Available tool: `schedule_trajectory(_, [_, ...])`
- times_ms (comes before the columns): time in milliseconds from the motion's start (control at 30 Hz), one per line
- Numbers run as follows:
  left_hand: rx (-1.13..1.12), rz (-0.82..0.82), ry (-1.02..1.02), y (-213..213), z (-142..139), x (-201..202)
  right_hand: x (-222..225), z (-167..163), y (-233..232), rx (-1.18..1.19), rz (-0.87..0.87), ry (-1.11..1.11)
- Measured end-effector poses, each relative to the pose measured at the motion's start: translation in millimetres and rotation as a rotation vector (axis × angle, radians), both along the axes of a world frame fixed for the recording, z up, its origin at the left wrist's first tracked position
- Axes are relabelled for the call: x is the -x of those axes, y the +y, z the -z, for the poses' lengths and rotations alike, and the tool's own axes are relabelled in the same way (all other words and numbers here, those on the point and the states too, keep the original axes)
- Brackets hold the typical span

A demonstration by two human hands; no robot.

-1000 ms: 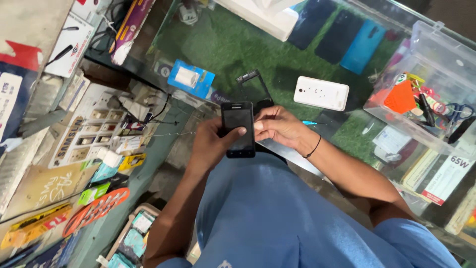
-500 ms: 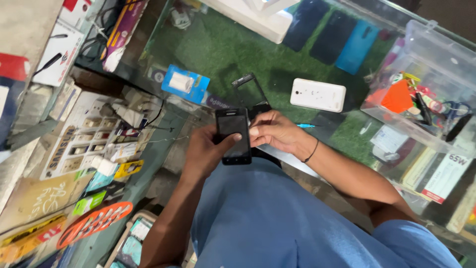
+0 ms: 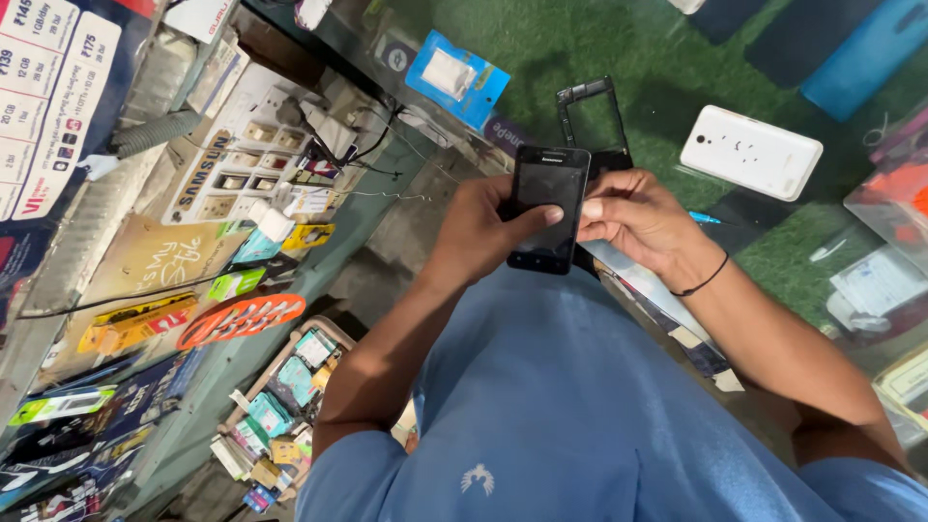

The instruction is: The person disassembles a smartphone using a screwdriver, removes the back cover and internal components, and cleans the motherboard with a wipe. They then reassemble the phone and connect a charging cable.

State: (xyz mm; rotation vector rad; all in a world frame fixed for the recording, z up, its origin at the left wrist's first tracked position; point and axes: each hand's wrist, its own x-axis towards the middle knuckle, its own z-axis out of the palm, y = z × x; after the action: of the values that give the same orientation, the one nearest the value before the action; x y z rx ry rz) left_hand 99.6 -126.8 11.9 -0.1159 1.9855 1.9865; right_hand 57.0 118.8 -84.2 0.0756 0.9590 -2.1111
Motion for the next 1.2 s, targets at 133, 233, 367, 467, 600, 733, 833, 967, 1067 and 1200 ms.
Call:
schedule_trajectory(133, [-0.028, 0.003, 0.007, 1, -1, 0, 0, -3, 0, 0.029, 0.009, -0.004])
schedule_trajectory(233, [-0.001, -0.005, -0.005, 2, -2, 0, 1, -5, 1, 0.026, 0.012, -0.008])
schedule_trajectory(367, [0.062, 0.003, 0.01, 2, -2, -1, 1, -5, 1, 0.038, 0.01, -0.001])
schedule_trajectory(467, [-0.033, -0.004, 0.038, 3, -2, -1, 1, -4, 2, 0.048, 0.011, -0.006])
schedule_trajectory(600, [-0.034, -0.005, 0.031, 3, -4, -1, 1, -5, 2, 0.049, 0.011, -0.002])
schedule_trajectory(733, [0.042, -0.001, 0.025, 3, -6, -1, 0, -9, 1, 0.064, 0.013, 0.011])
schedule_trajectory(833, [0.042, 0.0, 0.03, 3, -7, -1, 0, -12, 1, 0.077, 0.003, 0.021])
schedule_trajectory(967, [0.007, 0.003, 0.051, 3, -7, -1, 0, -13, 1, 0.066, 0.004, 0.015])
schedule_trajectory(1067, [0.053, 0.007, 0.054, 2, -7, -2, 0, -11, 1, 0.06, 0.006, 0.012])
schedule_trajectory(1200, [0.021, 0.005, 0.057, 2, -7, -3, 0, -8, 2, 0.052, 0.0, 0.013])
